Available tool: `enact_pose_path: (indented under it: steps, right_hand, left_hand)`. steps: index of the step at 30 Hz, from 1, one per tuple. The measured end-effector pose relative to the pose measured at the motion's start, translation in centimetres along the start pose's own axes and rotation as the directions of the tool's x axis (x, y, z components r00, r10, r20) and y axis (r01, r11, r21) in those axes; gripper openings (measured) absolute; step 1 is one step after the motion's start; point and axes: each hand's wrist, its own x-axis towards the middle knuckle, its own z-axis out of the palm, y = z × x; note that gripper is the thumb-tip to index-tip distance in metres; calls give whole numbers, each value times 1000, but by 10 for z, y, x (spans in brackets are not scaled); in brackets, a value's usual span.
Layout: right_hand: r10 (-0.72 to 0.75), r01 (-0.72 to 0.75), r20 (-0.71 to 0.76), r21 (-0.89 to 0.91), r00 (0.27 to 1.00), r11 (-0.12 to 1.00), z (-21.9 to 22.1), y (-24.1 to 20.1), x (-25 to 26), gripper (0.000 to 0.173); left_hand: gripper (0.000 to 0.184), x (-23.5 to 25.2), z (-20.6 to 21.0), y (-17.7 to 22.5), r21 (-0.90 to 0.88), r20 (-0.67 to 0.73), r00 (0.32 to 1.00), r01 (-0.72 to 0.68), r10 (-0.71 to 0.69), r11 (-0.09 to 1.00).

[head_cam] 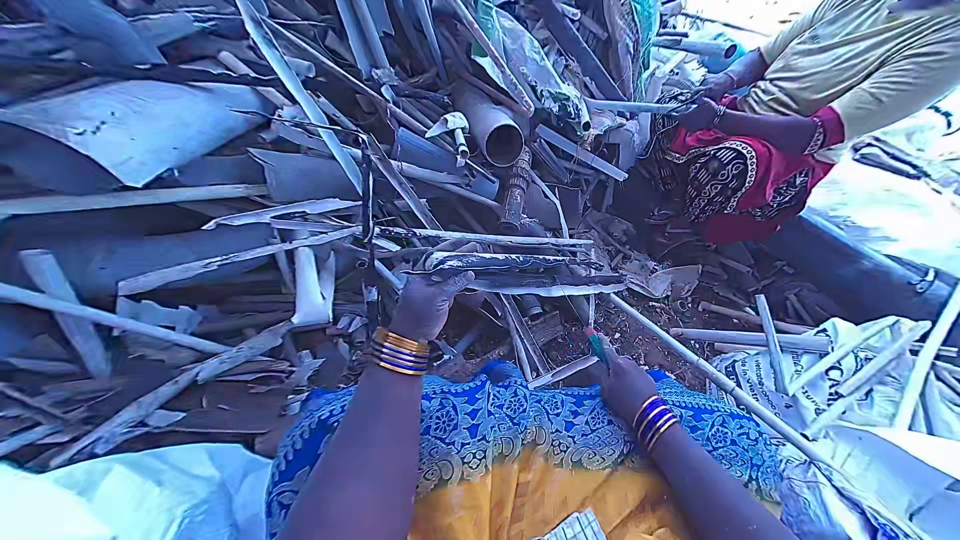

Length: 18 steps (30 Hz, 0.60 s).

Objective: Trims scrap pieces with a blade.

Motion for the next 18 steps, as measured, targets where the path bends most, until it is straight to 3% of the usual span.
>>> enact_pose_path:
  steps: [2,6,7,10,12,16,18]
  right_hand:
    - [33,-34,11,70,999,997,2,4,12,59]
    - [-270,300,-234,103,934,948,10,-31,-34,55]
    - [-264,290,-253,70,931,954,11,-32,-35,55]
    - [27,-27,-18,7,999,1000,-4,-10,7,59]
    - [78,-78,7,81,997,994,-8,9,28,60]
    - [-249,261,-159,57,955,964,-16,-23,-22,57]
    - [-234,239,-173,9,957,971,-15,-24,-18,56]
  left_hand:
    - [53,0,0,0,7,63,998,-26,26,1000]
    - [59,0,-3,-2,36,134,990,-39,34,999]
    - [59,-2,-4,-2,69,155,987,-64,53,996]
    - [55,-6,-6,5,163,247,966,-123,81,979]
    - [56,-8,-7,7,168,312,947,-130,72,977]
    - [57,-7,-9,7,143,358,933,-93,36,985]
    - [58,-7,-11,7,152,370,929,-83,21,985]
